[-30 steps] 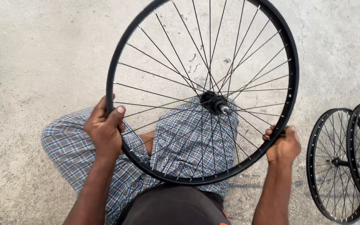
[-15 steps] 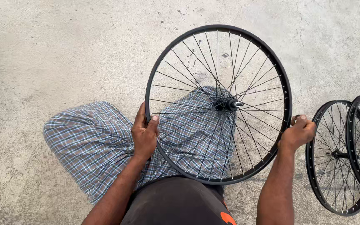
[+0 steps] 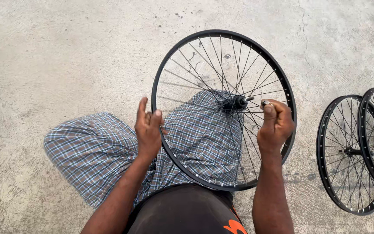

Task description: The person sits on the floor and uses a spoke wrench to adjust the tension of the spokes on a bicycle wheel. They rotate the wheel and tighten or loosen individual spokes to true the wheel.

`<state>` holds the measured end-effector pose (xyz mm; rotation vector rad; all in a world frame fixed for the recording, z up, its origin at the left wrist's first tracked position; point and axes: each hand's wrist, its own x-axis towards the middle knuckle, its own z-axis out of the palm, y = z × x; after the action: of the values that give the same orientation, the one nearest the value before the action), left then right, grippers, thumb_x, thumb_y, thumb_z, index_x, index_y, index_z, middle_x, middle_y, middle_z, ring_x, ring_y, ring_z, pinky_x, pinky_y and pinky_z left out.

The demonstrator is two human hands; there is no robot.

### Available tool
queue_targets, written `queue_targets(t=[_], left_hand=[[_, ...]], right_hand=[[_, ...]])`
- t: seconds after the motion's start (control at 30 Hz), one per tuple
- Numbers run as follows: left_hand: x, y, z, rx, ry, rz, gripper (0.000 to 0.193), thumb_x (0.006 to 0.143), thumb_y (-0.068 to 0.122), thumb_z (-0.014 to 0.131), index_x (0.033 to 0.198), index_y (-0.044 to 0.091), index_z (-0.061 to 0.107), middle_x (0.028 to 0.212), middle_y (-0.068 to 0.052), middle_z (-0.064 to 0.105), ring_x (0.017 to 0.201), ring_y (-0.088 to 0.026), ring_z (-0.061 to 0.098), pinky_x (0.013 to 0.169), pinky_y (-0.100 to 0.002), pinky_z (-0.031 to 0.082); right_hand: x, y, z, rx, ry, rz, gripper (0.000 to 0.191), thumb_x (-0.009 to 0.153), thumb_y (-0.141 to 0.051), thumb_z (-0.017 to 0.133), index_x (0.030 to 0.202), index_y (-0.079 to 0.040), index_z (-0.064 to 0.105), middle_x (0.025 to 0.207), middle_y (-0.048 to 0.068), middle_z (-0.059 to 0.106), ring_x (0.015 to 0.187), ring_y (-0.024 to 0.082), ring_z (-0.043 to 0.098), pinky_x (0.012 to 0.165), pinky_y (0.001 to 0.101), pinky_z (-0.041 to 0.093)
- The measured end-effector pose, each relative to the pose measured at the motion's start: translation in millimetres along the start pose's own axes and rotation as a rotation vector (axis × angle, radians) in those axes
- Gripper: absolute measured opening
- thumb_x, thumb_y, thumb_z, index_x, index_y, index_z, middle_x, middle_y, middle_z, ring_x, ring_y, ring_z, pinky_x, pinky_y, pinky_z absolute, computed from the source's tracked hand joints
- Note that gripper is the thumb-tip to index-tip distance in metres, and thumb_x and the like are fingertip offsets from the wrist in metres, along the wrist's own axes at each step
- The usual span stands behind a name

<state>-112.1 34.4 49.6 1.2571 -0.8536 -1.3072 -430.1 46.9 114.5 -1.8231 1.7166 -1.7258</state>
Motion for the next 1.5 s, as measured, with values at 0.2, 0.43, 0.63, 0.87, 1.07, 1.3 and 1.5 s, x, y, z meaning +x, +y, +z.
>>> queue_targets(t=[0.2,0.43,0.63,0.87,1.07,1.3,1.5], left_hand=[[-88.5,-35.0,-25.0,0.056,-0.336,-0.153,0.082,0.090,0.034,0.071,0.154,-0.006,0.039,0.097,-0.010,0.066,0.093,-0.018,0.068,0.082,-0.030,0.059],[34.9,12.4,-27.0,0.160,-0.109,-0.105,0.084,0.088,0.027,0.071,0.155,-0.007,0.034,0.081,-0.010,0.065,0.077,-0.017,0.070,0.068,-0.029,0.059],[67.9,14.5,-10.0,-0.030,-0.201,-0.046,0.055,0.097,0.025,0.066,0.140,-0.008,0.054,0.076,-0.008,0.061,0.066,-0.014,0.060,0.058,-0.029,0.050],[-48.6,-49.4,-40.8,-0.074,-0.335,-0.107,0.030,0.095,0.021,0.064,0.112,-0.002,0.058,0.082,-0.007,0.063,0.076,-0.014,0.066,0.070,-0.028,0.057],[20.1,-37.3,-65.4,-0.086,-0.119,-0.284,0.049,0.091,0.029,0.066,0.128,-0.003,0.056,0.086,-0.008,0.067,0.071,-0.014,0.064,0.059,-0.030,0.054],[78.0,-43.8,-36.3,0.053,0.047,-0.219,0.039,0.099,0.029,0.065,0.123,-0.002,0.065,0.076,-0.004,0.060,0.061,-0.011,0.058,0.051,-0.027,0.051],[-25.0,-61.7,-40.0,-0.196,-0.055,-0.225,0.041,0.099,0.027,0.063,0.130,0.003,0.054,0.082,-0.002,0.059,0.069,-0.008,0.058,0.060,-0.025,0.056]], right_hand=[[7.5,-40.4,36.0,-0.025,-0.201,-0.101,0.024,0.110,-0.027,0.067,0.109,-0.002,0.066,0.106,0.010,0.075,0.093,0.017,0.072,0.082,0.0305,0.058],[-6.4,-68.1,92.6,0.063,-0.474,-0.163,0.022,0.106,-0.025,0.066,0.106,-0.003,0.067,0.107,0.014,0.075,0.098,0.023,0.075,0.085,0.0340,0.061],[-19.2,-78.2,101.8,0.009,-0.612,-0.174,0.018,0.102,-0.024,0.069,0.101,-0.005,0.070,0.107,0.011,0.077,0.103,0.024,0.076,0.087,0.0352,0.062],[2.6,-71.9,111.6,-0.043,-0.371,-0.137,0.019,0.100,-0.023,0.073,0.102,-0.005,0.068,0.116,0.013,0.073,0.110,0.023,0.072,0.093,0.0362,0.062],[15.3,-67.9,146.0,-0.034,-0.383,-0.111,0.018,0.098,-0.015,0.078,0.106,-0.002,0.068,0.119,0.013,0.071,0.108,0.024,0.071,0.090,0.0360,0.060],[-5.5,-88.5,159.5,-0.061,-0.621,-0.216,0.018,0.092,-0.011,0.079,0.103,-0.002,0.069,0.121,0.013,0.071,0.109,0.027,0.073,0.090,0.0365,0.060],[-5.0,-75.6,155.9,-0.110,-0.557,-0.218,0.018,0.093,-0.009,0.078,0.104,-0.001,0.068,0.121,0.015,0.070,0.110,0.029,0.072,0.091,0.0366,0.060]])
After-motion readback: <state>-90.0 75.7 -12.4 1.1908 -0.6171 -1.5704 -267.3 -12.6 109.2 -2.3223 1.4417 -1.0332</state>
